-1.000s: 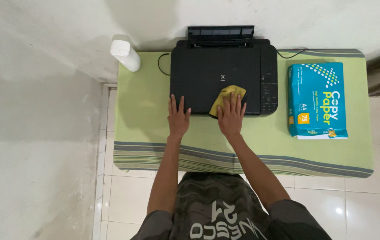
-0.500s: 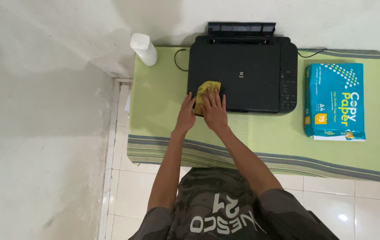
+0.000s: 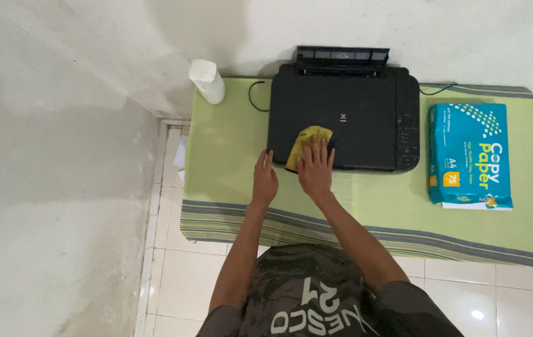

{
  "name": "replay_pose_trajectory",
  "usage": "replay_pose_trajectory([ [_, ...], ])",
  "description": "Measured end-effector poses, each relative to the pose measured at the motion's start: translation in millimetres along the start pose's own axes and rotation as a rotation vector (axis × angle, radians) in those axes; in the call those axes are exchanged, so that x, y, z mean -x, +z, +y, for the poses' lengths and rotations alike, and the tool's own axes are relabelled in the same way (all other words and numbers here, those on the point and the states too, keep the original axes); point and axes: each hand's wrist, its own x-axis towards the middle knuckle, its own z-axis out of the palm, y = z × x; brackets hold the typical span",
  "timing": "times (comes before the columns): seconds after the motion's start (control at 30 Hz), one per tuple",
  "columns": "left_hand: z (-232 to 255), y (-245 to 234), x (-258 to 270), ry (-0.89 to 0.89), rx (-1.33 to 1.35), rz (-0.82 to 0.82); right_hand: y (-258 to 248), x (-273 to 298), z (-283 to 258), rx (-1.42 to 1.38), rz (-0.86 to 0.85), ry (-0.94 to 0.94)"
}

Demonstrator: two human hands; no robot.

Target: The person wipes the top and front of a black printer with a yellow cloth, then opens the scanner lid and wipes the glass surface. The person does not load paper, replace a cartridge, or clear a jam.

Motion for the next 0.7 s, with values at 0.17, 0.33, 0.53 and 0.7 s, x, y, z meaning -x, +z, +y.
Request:
replay_pose_trajectory([
  [0.17,17,2,-10,0.044,0.087,0.038,2,-5,-17,-0.149,-0.108,-0.126],
  [0.33,47,23,-34,0.237,-0.01,-0.048,-8,-7,9,-0.398,0.008,-0.155],
  [0.53,63,37,-38,0.237,-0.359,-0.074,-32,-15,81,-0.219,0.213,0.026],
  [0.7,57,37,-53,0.182,-0.357,-0.057,-38,-29,113,-0.097,0.146,0.1],
])
